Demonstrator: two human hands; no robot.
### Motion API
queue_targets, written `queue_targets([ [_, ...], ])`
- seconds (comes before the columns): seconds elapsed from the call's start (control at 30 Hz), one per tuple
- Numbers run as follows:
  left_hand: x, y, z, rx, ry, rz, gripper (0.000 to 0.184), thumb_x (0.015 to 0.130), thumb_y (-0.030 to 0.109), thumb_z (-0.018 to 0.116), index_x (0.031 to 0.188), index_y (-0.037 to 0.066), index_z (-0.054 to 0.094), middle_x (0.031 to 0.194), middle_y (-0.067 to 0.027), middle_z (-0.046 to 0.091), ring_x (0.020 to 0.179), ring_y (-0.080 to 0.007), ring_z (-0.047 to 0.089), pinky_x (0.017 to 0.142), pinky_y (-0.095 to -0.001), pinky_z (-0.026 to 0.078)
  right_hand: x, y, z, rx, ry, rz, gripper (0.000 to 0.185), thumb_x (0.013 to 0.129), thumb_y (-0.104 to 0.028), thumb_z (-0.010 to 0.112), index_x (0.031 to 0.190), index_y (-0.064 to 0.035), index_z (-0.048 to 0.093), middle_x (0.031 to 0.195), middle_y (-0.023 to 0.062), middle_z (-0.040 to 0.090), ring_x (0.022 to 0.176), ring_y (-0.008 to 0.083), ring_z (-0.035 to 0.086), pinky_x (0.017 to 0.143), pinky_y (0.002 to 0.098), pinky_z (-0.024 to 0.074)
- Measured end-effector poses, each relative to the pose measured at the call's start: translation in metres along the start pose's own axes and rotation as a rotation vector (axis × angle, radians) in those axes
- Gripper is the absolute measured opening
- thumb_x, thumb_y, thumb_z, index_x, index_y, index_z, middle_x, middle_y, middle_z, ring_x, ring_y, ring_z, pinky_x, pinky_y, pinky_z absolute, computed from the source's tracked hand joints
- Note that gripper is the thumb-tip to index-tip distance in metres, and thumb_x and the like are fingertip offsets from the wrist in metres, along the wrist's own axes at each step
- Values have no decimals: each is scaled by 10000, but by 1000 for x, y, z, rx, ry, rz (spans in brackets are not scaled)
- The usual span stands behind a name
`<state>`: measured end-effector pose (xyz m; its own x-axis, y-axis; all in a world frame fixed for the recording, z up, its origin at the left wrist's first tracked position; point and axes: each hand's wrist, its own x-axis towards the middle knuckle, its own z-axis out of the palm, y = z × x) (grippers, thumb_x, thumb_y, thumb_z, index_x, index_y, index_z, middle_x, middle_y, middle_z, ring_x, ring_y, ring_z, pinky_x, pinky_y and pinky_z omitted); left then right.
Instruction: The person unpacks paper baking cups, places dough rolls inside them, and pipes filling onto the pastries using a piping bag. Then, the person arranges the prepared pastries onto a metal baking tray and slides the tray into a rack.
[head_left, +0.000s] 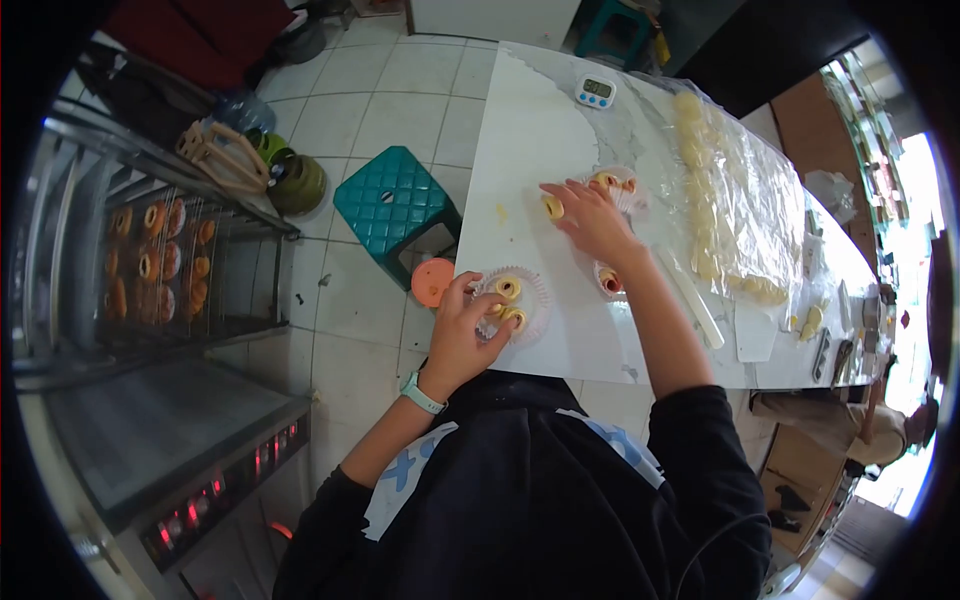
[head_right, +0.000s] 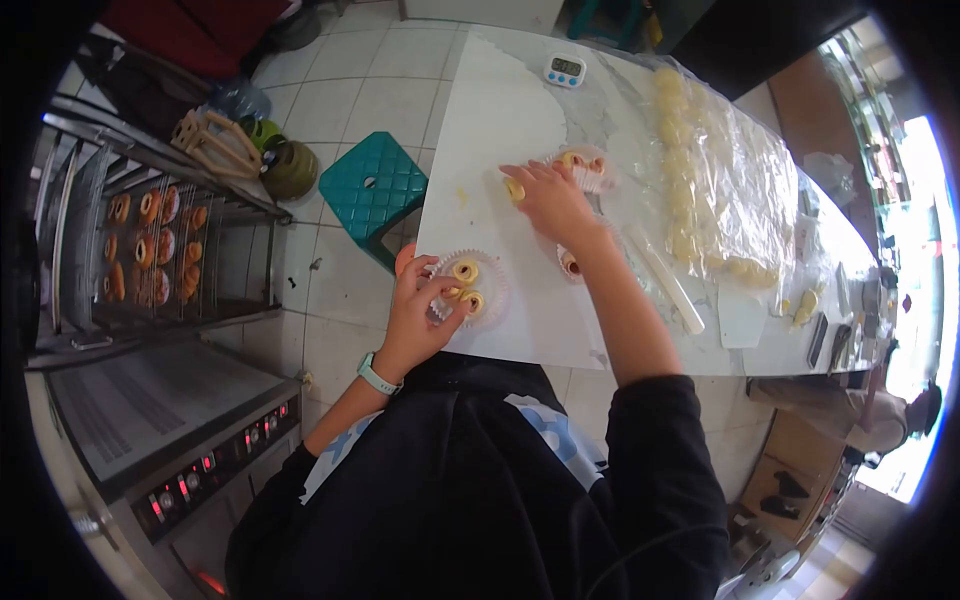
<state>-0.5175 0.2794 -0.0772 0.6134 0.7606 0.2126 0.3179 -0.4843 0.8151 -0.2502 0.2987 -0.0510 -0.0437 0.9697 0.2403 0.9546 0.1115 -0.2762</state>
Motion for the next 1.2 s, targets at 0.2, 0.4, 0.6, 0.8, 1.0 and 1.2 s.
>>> queue_targets([
  [0.2, -10, 25, 18, 212, 152, -57, 299, 678, 220, 744, 910, 69, 633, 1210, -187, 415, 1099, -356, 445, 905, -397, 391, -14, -18, -24, 695, -142, 246, 352, 743, -64, 625, 1090, -57, 563, 1037, 121, 594, 894, 274, 601, 800, 328, 489],
  [0.4, -13, 26, 31, 136, 190, -181, 299, 656, 165, 750, 905, 44, 635, 1285, -187, 387, 1164, -348, 425, 955, -398, 379, -53, -58, -20, 846, -436, 79, 303, 715, -20, 619, 1012, -31, 560, 915, 123, 571, 831, 259, 597, 753, 309, 496],
  [0.6, -10, 23, 29, 107, 191, -177, 292, 638, 115, 752, 888, 32, 627, 1297, -177, 385, 1178, -343, 417, 954, -400, 381, -60, -77, 7, 208, -325, -188, 240, 701, -33, 579, 941, -25, 566, 867, 110, 550, 845, 260, 587, 731, 344, 480],
  [0.8, -19, 11, 13, 215, 179, -144, 521, 702, 166, 757, 1124, 37, 480, 1182, -172, 430, 1107, -306, 455, 863, -398, 431, -82, -91, 3, 113, -160, -81, 233, 740, -80, 536, 966, -35, 571, 1016, 117, 537, 934, 251, 535, 783, 341, 430],
  [1.0, -9, 7, 0, -709, -78, -624, 516, 881, 173, 579, 1284, 56, 279, 1149, -138, 402, 868, -197, 558, 775, -308, 490, -115, -117, 9, 619, -94, 615, 417, 785, -108, 558, 1172, -38, 422, 1058, 178, 500, 976, 356, 543, 796, 406, 464],
  [1.2, 14, 10, 15, -693, -165, -606, 491, 902, 224, 539, 1285, 53, 286, 1181, -118, 390, 972, -190, 519, 769, -312, 479, -200, -58, -55, 466, 497, 810, 329, 750, -95, 629, 1066, -85, 536, 978, 89, 587, 943, 275, 573, 813, 371, 463],
])
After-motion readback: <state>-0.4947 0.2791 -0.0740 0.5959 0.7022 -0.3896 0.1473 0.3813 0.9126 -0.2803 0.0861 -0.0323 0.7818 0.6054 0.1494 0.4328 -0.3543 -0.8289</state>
